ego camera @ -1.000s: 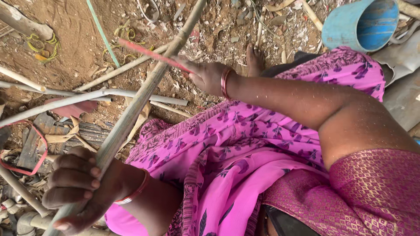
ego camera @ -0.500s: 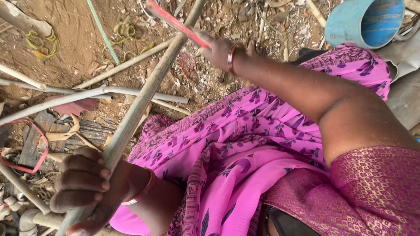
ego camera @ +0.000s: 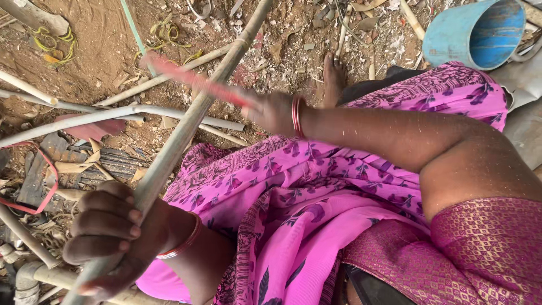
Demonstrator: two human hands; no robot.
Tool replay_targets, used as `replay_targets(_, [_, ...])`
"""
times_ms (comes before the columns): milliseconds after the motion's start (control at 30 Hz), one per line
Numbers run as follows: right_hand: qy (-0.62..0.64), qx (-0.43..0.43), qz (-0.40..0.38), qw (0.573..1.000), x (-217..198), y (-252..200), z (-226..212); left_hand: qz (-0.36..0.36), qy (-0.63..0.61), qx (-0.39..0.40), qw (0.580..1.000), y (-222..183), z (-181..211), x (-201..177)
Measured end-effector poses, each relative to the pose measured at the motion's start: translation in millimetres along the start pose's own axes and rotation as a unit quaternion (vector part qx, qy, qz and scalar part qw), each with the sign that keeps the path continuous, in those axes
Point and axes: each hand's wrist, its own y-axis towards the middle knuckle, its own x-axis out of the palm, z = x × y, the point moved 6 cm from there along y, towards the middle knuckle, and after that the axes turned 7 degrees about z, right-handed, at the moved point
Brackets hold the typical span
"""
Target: The person uses a hacksaw blade to cut a grey plastic pipe while sitting amidst a large pile of scrap PVC pipes and fittings. They hold the pipe steady with one hand and saw through it with repeated strokes of the blade, eventually severing a piece.
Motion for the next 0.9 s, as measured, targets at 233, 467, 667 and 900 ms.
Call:
replay_targets(233, [-0.025, 0.196, 0.017, 0.98, 1.6, 16.6, 69.0, 0.146, -0.002, -0.058, 0.988, -7.8, -4.5, -22.8])
replay_targets(467, [-0.011, 0.043, 0.005, 0.999, -3.2, 8.8, 14.0, 0.18, 0.009, -0.065, 0.982, -4.8, -8.7, -28.0])
replay_targets(667, [-0.062, 0.073, -0.075, 0.993, 14.0, -14.1, 1.5, 0.209, -0.019, -0.077, 0.975, -8.3, -9.5, -34.8])
replay_targets(900, [-0.157, 0.145, 0.016, 0.977, -38.8, 42.7, 87.7, 0.116, -0.012, -0.062, 0.991, -4.1, -5.5, -19.8])
